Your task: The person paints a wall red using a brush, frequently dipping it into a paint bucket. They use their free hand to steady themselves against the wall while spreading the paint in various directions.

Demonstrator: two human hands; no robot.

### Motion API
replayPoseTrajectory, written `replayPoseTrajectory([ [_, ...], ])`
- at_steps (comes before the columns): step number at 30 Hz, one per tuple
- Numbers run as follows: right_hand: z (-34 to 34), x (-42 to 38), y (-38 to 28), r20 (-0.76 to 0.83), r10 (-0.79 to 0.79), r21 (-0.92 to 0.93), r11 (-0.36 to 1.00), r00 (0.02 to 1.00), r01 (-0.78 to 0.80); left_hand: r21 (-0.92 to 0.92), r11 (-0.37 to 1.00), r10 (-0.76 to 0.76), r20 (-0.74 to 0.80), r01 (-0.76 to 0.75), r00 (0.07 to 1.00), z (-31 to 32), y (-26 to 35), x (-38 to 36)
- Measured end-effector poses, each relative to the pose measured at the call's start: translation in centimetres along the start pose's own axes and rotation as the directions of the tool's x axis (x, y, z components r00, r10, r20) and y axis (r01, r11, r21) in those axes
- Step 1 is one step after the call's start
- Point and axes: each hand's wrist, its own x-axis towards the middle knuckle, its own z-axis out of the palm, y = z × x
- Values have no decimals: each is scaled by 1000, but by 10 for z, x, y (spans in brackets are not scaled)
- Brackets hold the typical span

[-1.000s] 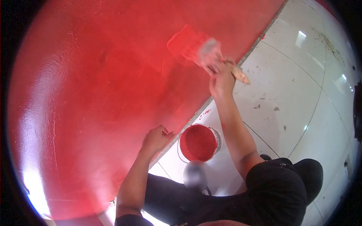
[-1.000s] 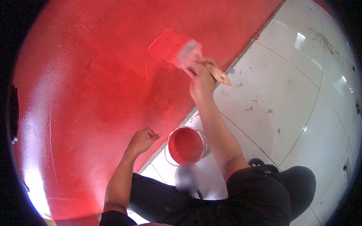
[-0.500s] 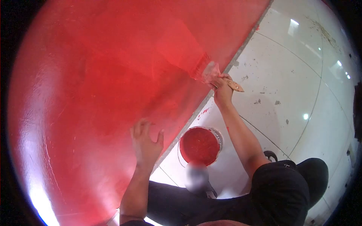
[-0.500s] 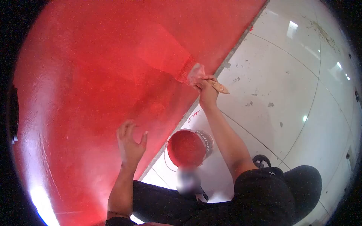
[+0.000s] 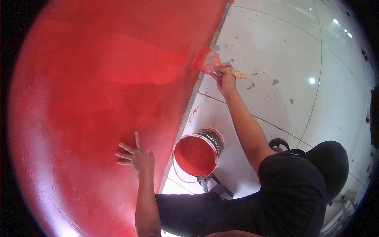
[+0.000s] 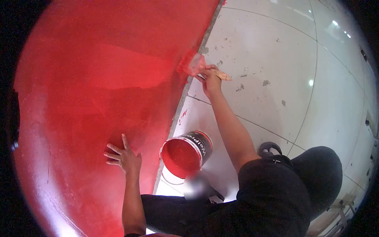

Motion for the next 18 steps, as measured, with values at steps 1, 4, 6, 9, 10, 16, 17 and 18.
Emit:
replayPoseTrajectory([
  [1, 6, 4, 1, 27, 9, 61, 998, 1000, -11, 54, 998, -27, 0, 27, 1000, 2, 2, 2],
  [4, 17, 20, 12, 160, 17, 188, 981, 987, -48, 53, 996, -70, 1, 70, 998, 3, 8, 5],
  [6, 12, 29, 26, 105, 55, 160, 984, 993, -72, 60, 995, -78, -33, 80, 996, 6, 11, 6],
  [9, -23, 45, 34, -45, 107, 39, 994, 993, -106, 63, 994, -77, -209, 92, 975, 37, 9, 13],
  [10, -32, 46, 32, -148, 118, -60, 990, 982, -128, 62, 994, -66, -339, 92, 939, 45, 7, 16],
  [16, -54, 61, 8, -155, -27, -219, 976, 988, -8, 69, 995, -29, -479, 71, 877, 59, 5, 19],
  [17, -52, 68, 6, -168, -99, -216, 974, 981, 62, 72, 995, -27, -477, 69, 878, 58, 5, 19],
  [18, -48, 73, 3, -170, -97, -215, 975, 981, 59, 68, 996, -24, -465, 63, 885, 56, 5, 18],
])
